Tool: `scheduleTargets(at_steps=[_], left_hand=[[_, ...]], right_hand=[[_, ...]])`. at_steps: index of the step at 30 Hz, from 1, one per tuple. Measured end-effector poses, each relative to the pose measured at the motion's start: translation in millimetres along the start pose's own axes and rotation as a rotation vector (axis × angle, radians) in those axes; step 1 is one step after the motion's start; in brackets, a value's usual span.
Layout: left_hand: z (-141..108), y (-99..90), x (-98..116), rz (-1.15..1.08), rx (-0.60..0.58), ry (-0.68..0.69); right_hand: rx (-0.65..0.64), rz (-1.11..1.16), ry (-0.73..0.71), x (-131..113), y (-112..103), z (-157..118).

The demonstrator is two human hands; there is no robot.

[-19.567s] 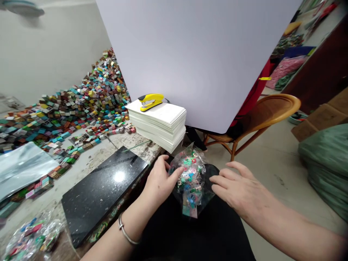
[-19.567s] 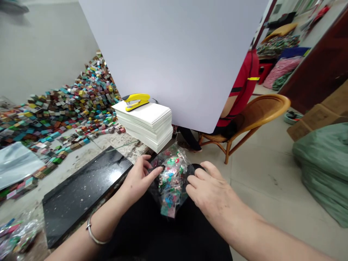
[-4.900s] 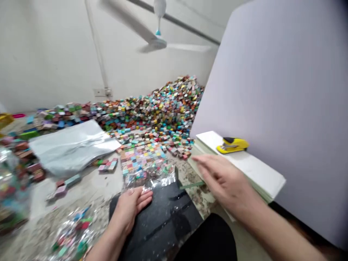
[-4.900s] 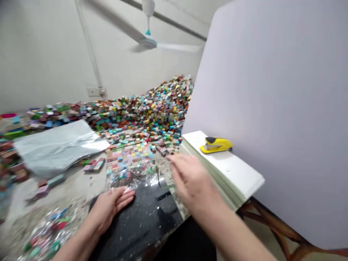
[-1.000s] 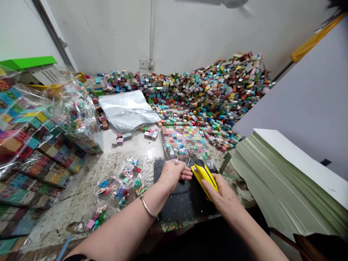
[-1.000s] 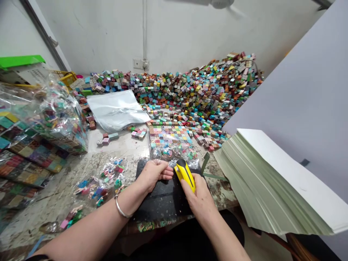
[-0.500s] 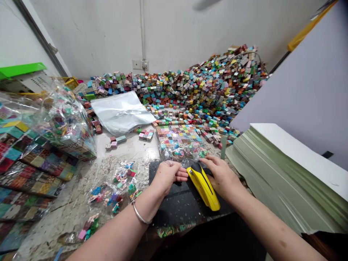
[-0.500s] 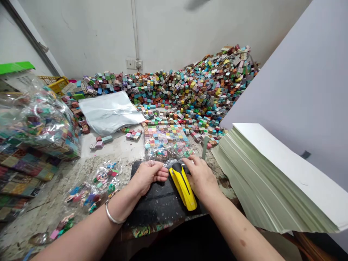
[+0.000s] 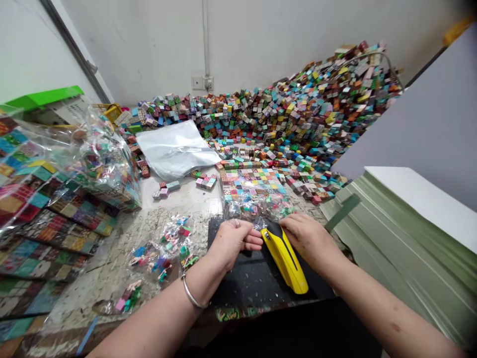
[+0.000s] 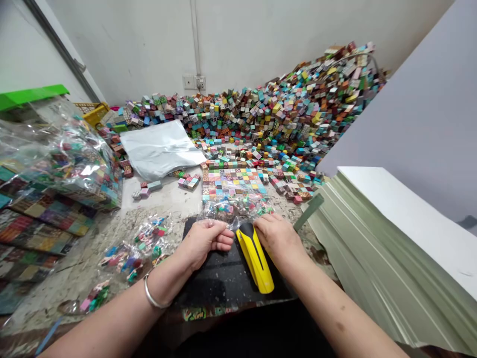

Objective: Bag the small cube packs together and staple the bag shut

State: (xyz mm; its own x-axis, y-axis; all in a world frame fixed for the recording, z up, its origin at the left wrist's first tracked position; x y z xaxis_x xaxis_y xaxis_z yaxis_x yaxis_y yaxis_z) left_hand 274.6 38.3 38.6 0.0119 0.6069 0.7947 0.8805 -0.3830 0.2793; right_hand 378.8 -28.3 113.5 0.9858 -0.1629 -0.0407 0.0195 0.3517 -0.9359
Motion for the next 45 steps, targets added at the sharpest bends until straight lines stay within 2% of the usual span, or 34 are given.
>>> scheduleTargets(at_steps=[5,9,11,14,17,19,22,29,34,39,45], left_hand=[[-11,1.9,-7,-0.002,-0.019,-0.011],[-15,1.8,-11,0.032,-0.002,-0.031],[-16,1.6,-10,0.034,0.008,-0.034],[-16,1.2,-11,0.044,0.017,-0.033],[-15,2.0,-12,0.050,0.005,-0.019],[-14,2.8,-12,0.043,-0.006,-0.013],[-14,3.9,-13,0.030,-0.023,-0.019],[-15,5.0,-12,-0.011,-0.036,-0.031],[-15,5.9,-13,-0.033,-0.048,-0.045],[-14,5.4,-14,-0.043,-0.036,-0.063],[-13,5.5,-15,-0.054,-0.028,-0.077]], right_hand=[[0.092,0.139,-0.005,6,-4,-10],[0.091,0.203,0.113,15,-4,-19],[0.098,0.271,0.214,16,-10,-25],[0.085,0.331,0.457,17,-19,-45],[-0.027,0.298,0.617,7,-15,-68],[-0.088,0.262,0.633,-2,-8,-76],[-0.109,0.251,0.611,-10,1,-77],[-0.014,0.301,0.620,-17,2,-70],[0.017,0.256,0.684,-11,0,-72],[-0.034,0.275,0.800,-1,3,-77],[-0.032,0.200,0.771,-4,-3,-73]])
Point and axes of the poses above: each hand's wrist, its own z-axis towards the middle knuckle, its own y-axis out of the palm, x = y × z, the point moved 10 cm from there along z, towards the middle knuckle, and after that the axes turned 15 degrees about x, right-handed, at the moved point
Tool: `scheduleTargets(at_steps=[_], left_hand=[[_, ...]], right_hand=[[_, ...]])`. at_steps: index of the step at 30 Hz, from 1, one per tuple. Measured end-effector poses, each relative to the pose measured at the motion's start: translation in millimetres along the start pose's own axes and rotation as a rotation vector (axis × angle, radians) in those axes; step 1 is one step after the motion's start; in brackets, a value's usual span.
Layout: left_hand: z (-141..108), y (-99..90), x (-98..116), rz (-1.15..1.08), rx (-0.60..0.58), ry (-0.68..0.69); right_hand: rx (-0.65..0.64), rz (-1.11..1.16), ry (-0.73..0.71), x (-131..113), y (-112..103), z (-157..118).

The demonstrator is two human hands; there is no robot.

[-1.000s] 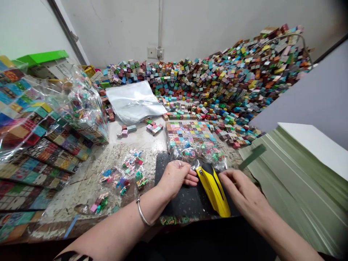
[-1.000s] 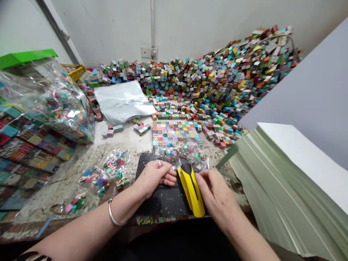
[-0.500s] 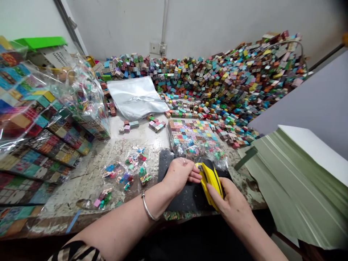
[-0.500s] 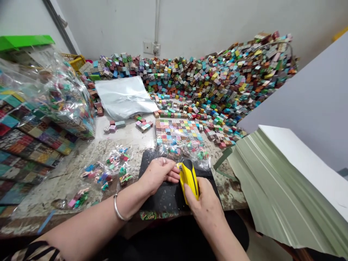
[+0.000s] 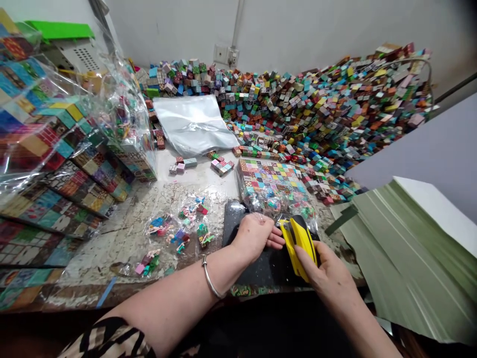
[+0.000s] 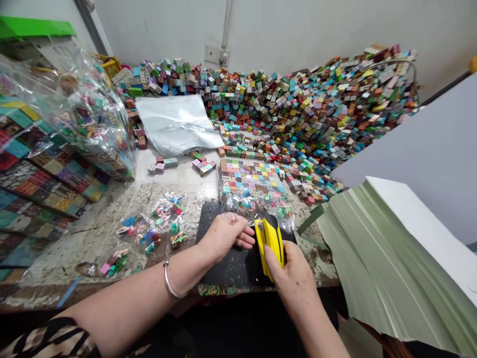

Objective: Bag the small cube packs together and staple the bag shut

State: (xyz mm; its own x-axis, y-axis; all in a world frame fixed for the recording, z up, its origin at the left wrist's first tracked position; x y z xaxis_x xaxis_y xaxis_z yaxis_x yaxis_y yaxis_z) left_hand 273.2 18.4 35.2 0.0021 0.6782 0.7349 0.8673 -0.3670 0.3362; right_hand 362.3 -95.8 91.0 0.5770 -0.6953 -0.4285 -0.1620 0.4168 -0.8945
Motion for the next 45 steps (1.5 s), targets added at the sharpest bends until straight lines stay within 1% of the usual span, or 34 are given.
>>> scheduleTargets(at_steps=[5,10,14,22,29,36,39,41,43,45], left_hand=[[3,0.5,-3,0.006,-0.005,0.001],[4,0.4,-4,0.019,-0.014,0.008],[2,0.0,-3,0.022,-0.019,0.021],[2,-0.1,-3,0.017,-0.021,0.030],[3,0.5,-3,0.016,-0.021,0.027],[2,-0.3,-2,0.027,-0.023,0.036],[3,-0.2,-2,0.043,-0.022,0.041],[3,-0.1,-2,0.053,-0.018,0.045],[3,-0.2,-1,0.061,-0.014,0.048],[2,-0.2,0,0.064,-0.010,0.049]], right_hand=[[0.039,-0.025,-0.062,-1,-7,-2],[0.066,-0.024,-0.060,2,-16,-11],[0.103,-0.022,-0.104,-2,-22,-14],[0.095,-0.026,-0.155,-8,-14,-9],[0.097,-0.030,-0.165,-13,-16,-6],[0.083,0.022,-0.135,-6,-7,-8],[0.053,0.046,-0.145,-5,-2,-11],[0.047,0.070,-0.160,-4,-4,-9],[0.095,0.083,-0.206,-5,-13,-2],[0.181,0.047,-0.307,-10,-22,8]])
Point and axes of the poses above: each hand's wrist, its own z-axis towards the middle knuckle, its own y-axis out of the palm, x = y × z, the point moved 10 cm from there along z, towards the middle knuckle, and after that the axes turned 15 degrees about x, right-handed, at the moved point
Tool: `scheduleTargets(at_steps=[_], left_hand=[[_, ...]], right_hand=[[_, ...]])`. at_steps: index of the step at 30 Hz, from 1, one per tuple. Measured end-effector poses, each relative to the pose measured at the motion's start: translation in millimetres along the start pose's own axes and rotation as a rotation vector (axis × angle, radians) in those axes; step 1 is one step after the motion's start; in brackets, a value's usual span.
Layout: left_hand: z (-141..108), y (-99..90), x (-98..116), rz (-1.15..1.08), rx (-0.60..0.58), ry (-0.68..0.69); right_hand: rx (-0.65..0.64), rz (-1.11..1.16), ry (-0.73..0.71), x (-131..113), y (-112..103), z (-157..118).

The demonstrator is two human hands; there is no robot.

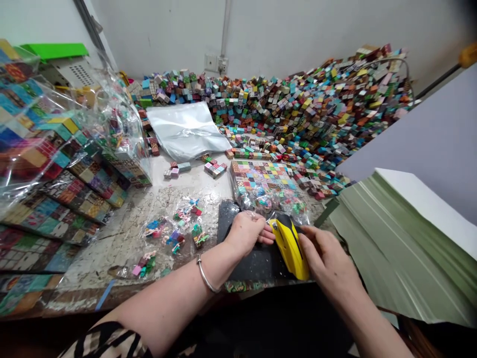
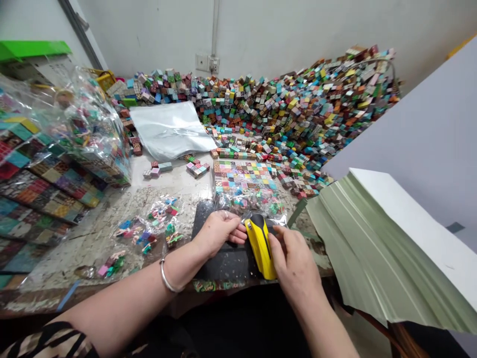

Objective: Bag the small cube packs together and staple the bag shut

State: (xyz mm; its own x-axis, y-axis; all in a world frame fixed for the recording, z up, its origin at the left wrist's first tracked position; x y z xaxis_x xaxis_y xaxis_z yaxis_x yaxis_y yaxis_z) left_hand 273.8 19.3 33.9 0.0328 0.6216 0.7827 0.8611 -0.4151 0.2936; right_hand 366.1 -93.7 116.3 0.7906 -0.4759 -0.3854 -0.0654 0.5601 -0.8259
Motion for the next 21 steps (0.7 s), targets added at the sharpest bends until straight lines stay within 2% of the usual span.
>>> scheduleTargets(at_steps=[5,10,15,21], left_hand=[[-4,-0.7,4,0.005,0.009,-0.007],[-5,-2.0,6,0.004,0.014,-0.014],[-5,-2.5,6,0.007,0.016,-0.013],[-6,0.0,5,0.022,0.011,-0.011]], right_hand=[[0.062,-0.304,-0.335,-14,9,21],[0.009,-0.504,-0.477,-25,25,27],[-0.097,-0.457,-0.557,-36,33,28],[-0.148,-0.327,-0.498,-31,36,36]])
Point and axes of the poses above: each hand's wrist, its own z-axis towards the middle knuckle, its own y-axis out of the palm, x = y × z, the point moved 10 cm from there along z, towards the middle knuckle, and after that the axes turned 15 degrees about x, right-handed, at the moved point
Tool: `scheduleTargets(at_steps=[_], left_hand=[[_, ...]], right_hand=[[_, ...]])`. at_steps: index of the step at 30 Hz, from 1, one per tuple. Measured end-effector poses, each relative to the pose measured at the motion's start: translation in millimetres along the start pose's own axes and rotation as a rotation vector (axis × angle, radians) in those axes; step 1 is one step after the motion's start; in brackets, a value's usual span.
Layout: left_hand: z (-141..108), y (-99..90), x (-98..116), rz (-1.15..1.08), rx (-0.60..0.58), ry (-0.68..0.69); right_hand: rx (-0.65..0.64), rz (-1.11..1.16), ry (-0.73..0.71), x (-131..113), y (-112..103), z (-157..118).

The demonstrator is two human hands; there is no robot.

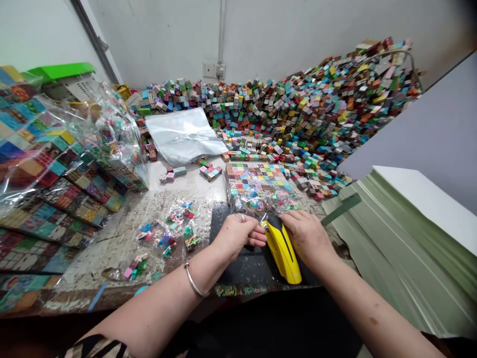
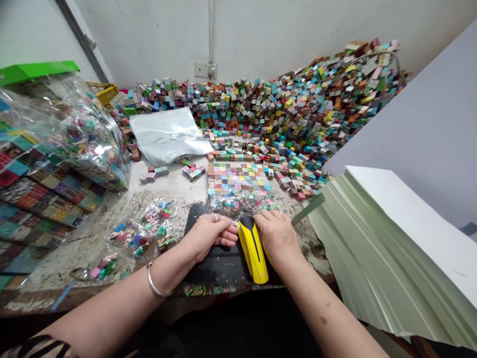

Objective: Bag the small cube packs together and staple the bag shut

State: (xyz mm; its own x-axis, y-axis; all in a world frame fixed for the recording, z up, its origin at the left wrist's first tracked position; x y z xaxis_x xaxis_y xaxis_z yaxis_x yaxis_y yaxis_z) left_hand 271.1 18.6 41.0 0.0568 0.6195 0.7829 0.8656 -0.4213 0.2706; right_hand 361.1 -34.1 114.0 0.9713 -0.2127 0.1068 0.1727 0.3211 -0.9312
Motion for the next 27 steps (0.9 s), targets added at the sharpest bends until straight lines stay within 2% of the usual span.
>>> scheduleTargets(at_steps=[2,5,7,9,11,12,13,15,19,24,27], left_hand=[[-4,-2.9,-2,0.032,-0.007,0.000],[-18,-14.1,-8,0.250,-0.033,0.017],[-28,-24.6,-3,0.429,-0.028,0.135],[-40,-30.0,23,0.573,0.028,0.456],[-63,-23.4,54,0.687,0.100,0.921],[-75,-16.0,63,0.746,0.124,1.139],[-84,-7.6,67,0.810,0.139,1.315],[-88,8.3,65,0.964,0.168,1.514],[-73,25.0,60,1.223,0.268,1.608],[-68,31.1,63,1.282,0.308,1.718],[-63,32.3,62,1.295,0.284,1.750]], right_hand=[[0.006,0.018,0.023,4,1,1],[0.013,0.043,0.031,6,1,1],[0.016,0.063,0.037,8,2,1],[0.020,0.082,0.047,9,2,0],[0.031,0.095,0.058,11,3,0],[0.038,0.100,0.063,12,3,1],[0.045,0.104,0.068,13,3,1],[0.061,0.113,0.074,14,2,2],[0.085,0.137,0.084,16,1,4],[0.099,0.165,0.101,19,0,5],[0.098,0.176,0.121,21,0,6]])
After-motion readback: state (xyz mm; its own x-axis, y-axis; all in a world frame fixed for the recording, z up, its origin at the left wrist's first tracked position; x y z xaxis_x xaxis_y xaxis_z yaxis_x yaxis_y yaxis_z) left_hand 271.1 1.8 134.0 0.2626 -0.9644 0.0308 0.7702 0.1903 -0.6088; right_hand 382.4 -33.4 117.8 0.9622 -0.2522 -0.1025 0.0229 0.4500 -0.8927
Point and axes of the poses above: each hand's wrist, its own z-axis towards the middle knuckle, its own y-axis out of the palm, x = y × z, the point moved 10 cm from there along z, towards the middle knuckle, and after that the axes turned 15 degrees about x, right-handed, at the moved point
